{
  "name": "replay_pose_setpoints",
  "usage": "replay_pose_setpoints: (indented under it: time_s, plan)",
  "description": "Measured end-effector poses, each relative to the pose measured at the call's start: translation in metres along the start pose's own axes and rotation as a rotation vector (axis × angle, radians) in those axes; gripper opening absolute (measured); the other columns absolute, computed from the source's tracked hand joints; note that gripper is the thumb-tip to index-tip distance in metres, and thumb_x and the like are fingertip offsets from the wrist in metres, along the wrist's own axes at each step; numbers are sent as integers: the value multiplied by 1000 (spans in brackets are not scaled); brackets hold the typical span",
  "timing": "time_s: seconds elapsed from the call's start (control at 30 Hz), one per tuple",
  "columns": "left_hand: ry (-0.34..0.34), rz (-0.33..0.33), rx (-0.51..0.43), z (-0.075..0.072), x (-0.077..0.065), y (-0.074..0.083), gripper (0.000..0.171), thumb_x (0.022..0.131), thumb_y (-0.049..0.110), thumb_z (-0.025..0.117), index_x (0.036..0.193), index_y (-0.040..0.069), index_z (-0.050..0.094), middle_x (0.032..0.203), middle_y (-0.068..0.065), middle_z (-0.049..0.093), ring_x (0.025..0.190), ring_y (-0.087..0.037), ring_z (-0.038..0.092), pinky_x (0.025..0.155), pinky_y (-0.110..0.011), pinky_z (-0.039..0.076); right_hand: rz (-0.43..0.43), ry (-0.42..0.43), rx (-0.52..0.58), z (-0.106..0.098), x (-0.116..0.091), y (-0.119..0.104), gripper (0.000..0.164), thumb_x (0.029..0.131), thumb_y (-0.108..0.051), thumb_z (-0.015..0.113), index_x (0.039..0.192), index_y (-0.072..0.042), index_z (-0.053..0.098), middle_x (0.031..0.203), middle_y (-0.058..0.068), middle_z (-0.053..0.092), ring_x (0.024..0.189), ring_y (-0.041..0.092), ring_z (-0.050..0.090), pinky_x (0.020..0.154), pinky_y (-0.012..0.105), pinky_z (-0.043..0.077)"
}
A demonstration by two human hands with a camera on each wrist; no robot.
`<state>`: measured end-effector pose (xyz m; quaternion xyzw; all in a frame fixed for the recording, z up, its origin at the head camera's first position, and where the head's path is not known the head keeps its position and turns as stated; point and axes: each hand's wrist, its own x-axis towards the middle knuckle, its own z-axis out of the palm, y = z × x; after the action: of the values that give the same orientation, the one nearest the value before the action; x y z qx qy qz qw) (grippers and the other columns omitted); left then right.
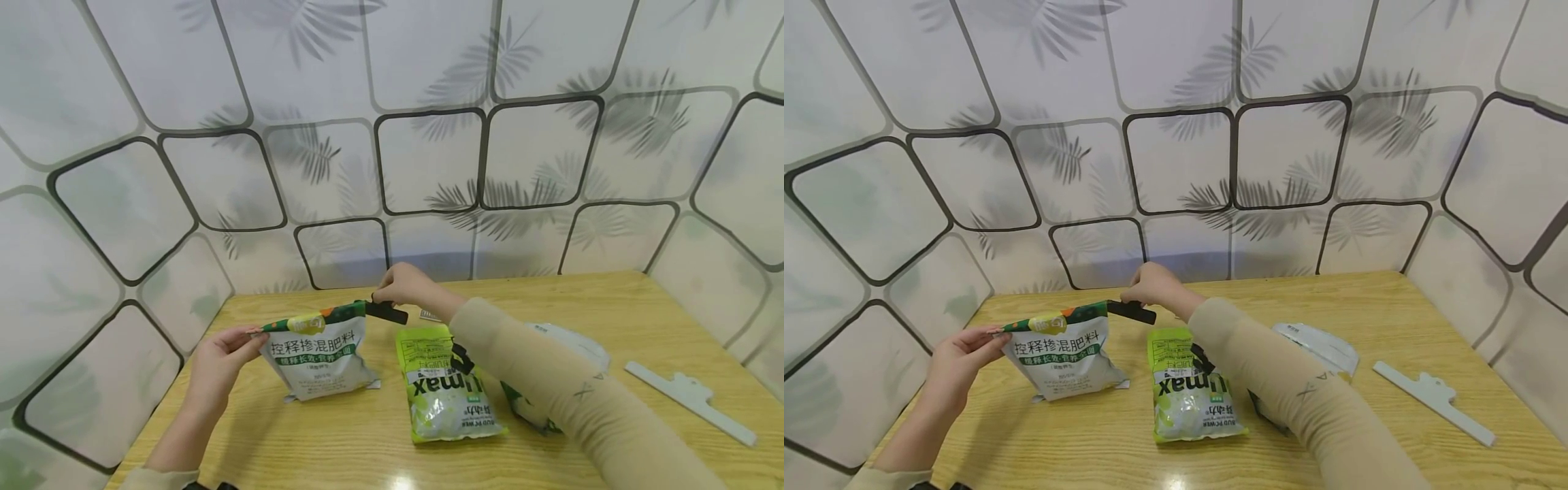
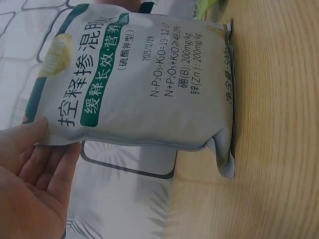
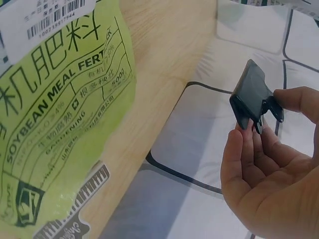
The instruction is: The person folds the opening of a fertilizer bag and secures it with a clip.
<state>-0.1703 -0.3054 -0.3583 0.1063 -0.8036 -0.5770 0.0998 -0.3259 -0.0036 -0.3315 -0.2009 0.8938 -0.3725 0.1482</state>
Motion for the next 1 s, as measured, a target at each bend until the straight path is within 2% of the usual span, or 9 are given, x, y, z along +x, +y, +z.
replay_pose_setpoints:
  time_s: [0.13, 0.3, 0.43, 0.6, 0.77, 0.87, 1.0]
  plan:
    - [0, -5, 7, 0, 0, -1, 16, 103, 11, 72, 117, 7, 78, 82, 30, 73, 82, 8, 72, 82, -12, 59, -21, -4, -20, -2, -5, -2, 19, 100, -19, 72, 109, -7, 84, 126, 12, 77, 92, 23, 76, 82, 31, 64]
    - [-7, 7, 11, -2, 0, -2, 11, 103, 13, 72, 112, 13, 79, 83, 30, 73, 82, 7, 72, 82, -11, 57, -68, -18, -60, -5, -10, -6, 20, 101, -18, 70, 109, -7, 84, 121, 12, 79, 99, 31, 77, 79, 31, 63]
    - [-6, 11, 11, -2, -1, -1, 10, 103, 13, 72, 111, 15, 79, 83, 30, 72, 82, 7, 72, 82, -10, 57, -94, -28, -85, -7, -13, -8, 20, 101, -18, 71, 111, -7, 83, 117, 11, 80, 93, 27, 77, 82, 35, 64]
    - [-12, -9, 33, -1, -1, 0, 19, 104, 15, 71, 119, 6, 77, 84, 30, 73, 83, 7, 71, 83, -8, 54, -96, -38, -76, -7, -18, -10, 18, 100, -18, 73, 112, -7, 82, 113, 10, 80, 85, 18, 75, 83, 35, 64]
    - [-17, -18, 59, 0, -1, -1, 26, 105, 16, 71, 125, 0, 74, 85, 31, 72, 84, 8, 71, 83, -8, 54, -105, -43, -65, -5, -22, -9, 18, 100, -17, 73, 112, -7, 82, 112, 10, 80, 91, 24, 76, 80, 31, 64]
    - [-17, -3, 66, 0, -2, -1, 29, 105, 15, 70, 127, -3, 72, 85, 31, 72, 84, 8, 70, 84, -8, 54, -113, -39, -68, -5, -24, -9, 19, 99, -16, 73, 112, -6, 81, 112, 10, 80, 96, 28, 77, 84, 36, 65]
    - [-21, 21, 65, 1, -1, 0, 31, 106, 13, 68, 129, -7, 70, 85, 31, 71, 84, 9, 70, 83, -9, 55, -114, -19, -90, -6, -27, -10, 17, 99, -17, 74, 112, -8, 81, 111, 9, 80, 95, 26, 77, 87, 39, 64]
